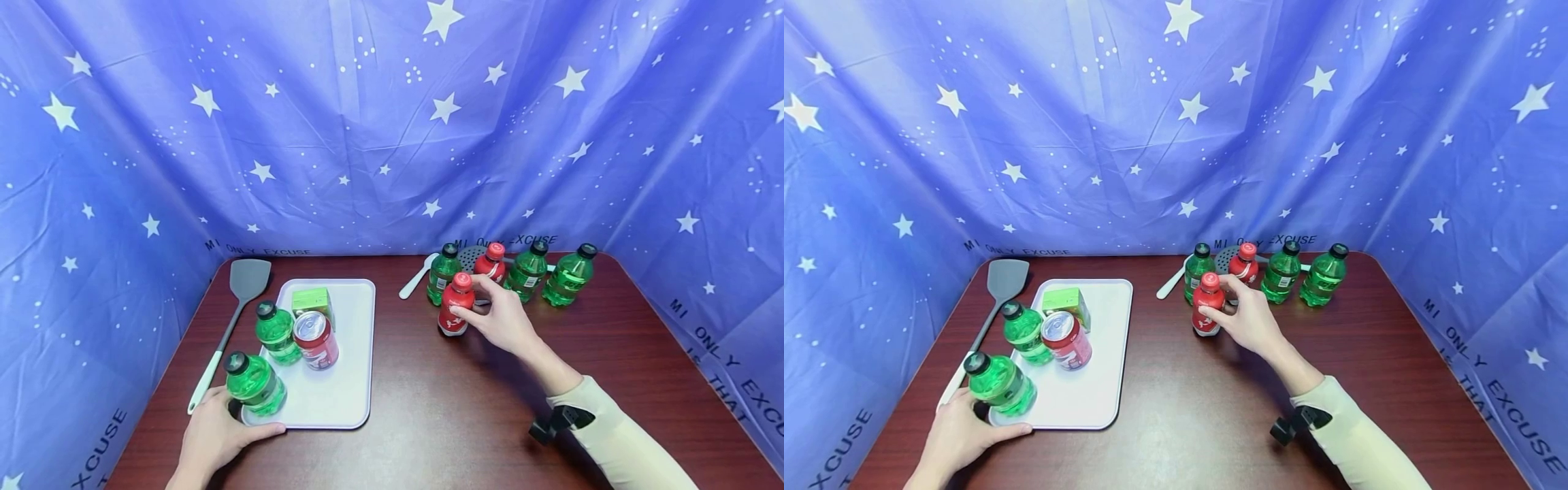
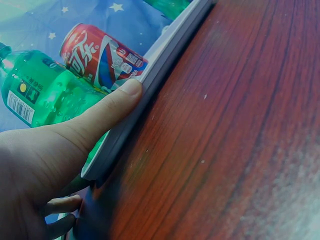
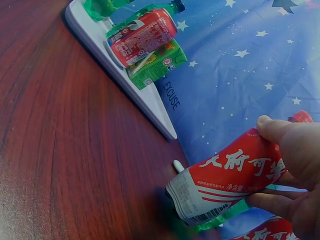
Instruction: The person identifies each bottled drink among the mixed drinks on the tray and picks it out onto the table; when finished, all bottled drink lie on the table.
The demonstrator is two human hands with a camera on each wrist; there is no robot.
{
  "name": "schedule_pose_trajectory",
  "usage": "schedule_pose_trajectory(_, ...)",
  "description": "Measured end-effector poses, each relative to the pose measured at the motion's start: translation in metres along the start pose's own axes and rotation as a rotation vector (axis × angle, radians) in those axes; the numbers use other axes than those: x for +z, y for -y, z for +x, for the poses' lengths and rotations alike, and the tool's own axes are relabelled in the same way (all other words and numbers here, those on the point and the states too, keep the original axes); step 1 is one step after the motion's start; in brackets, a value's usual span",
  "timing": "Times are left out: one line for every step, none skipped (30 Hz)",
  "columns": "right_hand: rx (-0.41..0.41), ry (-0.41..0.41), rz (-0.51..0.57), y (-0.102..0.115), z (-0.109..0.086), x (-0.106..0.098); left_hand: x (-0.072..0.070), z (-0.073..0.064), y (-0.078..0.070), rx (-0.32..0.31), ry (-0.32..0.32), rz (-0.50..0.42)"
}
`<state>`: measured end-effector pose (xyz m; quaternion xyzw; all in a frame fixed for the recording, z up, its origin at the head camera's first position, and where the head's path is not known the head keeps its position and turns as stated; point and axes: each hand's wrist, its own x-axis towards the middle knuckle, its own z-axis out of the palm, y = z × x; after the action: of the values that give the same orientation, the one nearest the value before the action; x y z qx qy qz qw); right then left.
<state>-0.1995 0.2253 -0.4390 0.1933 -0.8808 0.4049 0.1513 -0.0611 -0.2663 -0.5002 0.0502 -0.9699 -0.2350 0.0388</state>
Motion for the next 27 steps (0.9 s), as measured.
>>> schedule_pose_trajectory(0.000, 0.002, 0.000, 0.000, 0.000, 0.001, 0.000, 0.000, 0.000, 0.001, 0.000, -0.003)
schedule_pose_trajectory(0.001, 0.004, -0.001, 0.000, 0.000, 0.001, 0.000, 0.000, 0.000, 0.003, -0.002, -0.004)
schedule_pose_trajectory(0.003, 0.004, 0.001, 0.000, 0.000, 0.002, 0.001, 0.000, 0.001, 0.007, -0.006, -0.003)
schedule_pose_trajectory(0.002, 0.004, 0.002, 0.000, 0.000, 0.003, 0.001, 0.000, 0.001, 0.009, -0.008, -0.005)
schedule_pose_trajectory(0.001, 0.004, 0.006, 0.000, 0.000, 0.003, 0.002, 0.000, 0.001, 0.011, -0.012, -0.003)
schedule_pose_trajectory(0.002, 0.005, 0.009, 0.000, 0.000, 0.004, 0.002, 0.000, 0.001, 0.013, -0.014, -0.004)
schedule_pose_trajectory(-0.001, 0.003, 0.008, -0.001, 0.001, 0.005, 0.002, 0.000, 0.002, 0.013, -0.016, -0.005)
schedule_pose_trajectory(0.001, 0.002, 0.010, -0.001, 0.001, 0.006, 0.002, 0.000, 0.002, 0.012, -0.017, -0.003)
schedule_pose_trajectory(0.004, 0.002, 0.014, -0.002, 0.001, 0.007, 0.002, 0.000, 0.002, 0.010, -0.017, -0.003)
schedule_pose_trajectory(0.008, 0.001, 0.018, -0.003, 0.000, 0.008, 0.002, 0.000, 0.002, 0.009, -0.017, -0.004)
schedule_pose_trajectory(0.011, 0.000, 0.022, -0.004, 0.000, 0.008, 0.002, 0.000, 0.002, 0.008, -0.017, -0.004)
schedule_pose_trajectory(0.011, -0.002, 0.024, -0.004, 0.000, 0.009, 0.002, 0.000, 0.002, 0.007, -0.016, -0.005)
schedule_pose_trajectory(0.011, -0.006, 0.024, -0.005, 0.000, 0.010, 0.002, 0.000, 0.002, 0.007, -0.016, -0.005)
schedule_pose_trajectory(0.013, -0.008, 0.028, -0.006, 0.000, 0.010, 0.002, 0.000, 0.002, 0.007, -0.015, -0.005)
schedule_pose_trajectory(0.011, -0.011, 0.030, -0.006, 0.000, 0.011, 0.002, 0.000, 0.002, 0.009, -0.016, -0.006)
schedule_pose_trajectory(0.005, -0.015, 0.028, -0.007, 0.000, 0.011, 0.002, 0.000, 0.002, 0.010, -0.017, -0.007)
schedule_pose_trajectory(-0.001, -0.019, 0.028, -0.007, 0.000, 0.012, 0.002, 0.000, 0.002, 0.011, -0.018, -0.008)
schedule_pose_trajectory(-0.007, -0.022, 0.028, -0.008, 0.000, 0.012, 0.002, 0.000, 0.002, 0.012, -0.019, -0.009)
schedule_pose_trajectory(-0.012, -0.026, 0.028, -0.009, 0.001, 0.013, 0.002, 0.001, 0.002, 0.013, -0.020, -0.010)
schedule_pose_trajectory(-0.016, -0.031, 0.027, -0.009, 0.001, 0.013, 0.001, 0.001, 0.002, 0.013, -0.020, -0.010)
schedule_pose_trajectory(-0.021, -0.036, 0.025, -0.010, 0.001, 0.014, 0.001, 0.001, 0.002, 0.014, -0.020, -0.010)
schedule_pose_trajectory(-0.026, -0.040, 0.023, -0.010, 0.001, 0.014, 0.001, 0.001, 0.002, 0.014, -0.018, -0.009)
schedule_pose_trajectory(-0.028, -0.043, 0.022, -0.011, 0.001, 0.014, 0.001, 0.001, 0.002, 0.014, -0.015, -0.010)
schedule_pose_trajectory(-0.031, -0.045, 0.023, -0.011, 0.001, 0.015, 0.001, 0.001, 0.001, 0.013, -0.013, -0.008)
schedule_pose_trajectory(-0.032, -0.045, 0.025, -0.010, 0.001, 0.015, 0.001, 0.001, 0.001, 0.011, -0.010, -0.006)
schedule_pose_trajectory(-0.035, -0.043, 0.027, -0.011, 0.001, 0.016, 0.000, 0.001, 0.001, 0.009, -0.006, -0.005)
schedule_pose_trajectory(-0.037, -0.041, 0.029, -0.011, 0.001, 0.016, 0.000, 0.001, 0.001, 0.007, -0.001, -0.006)
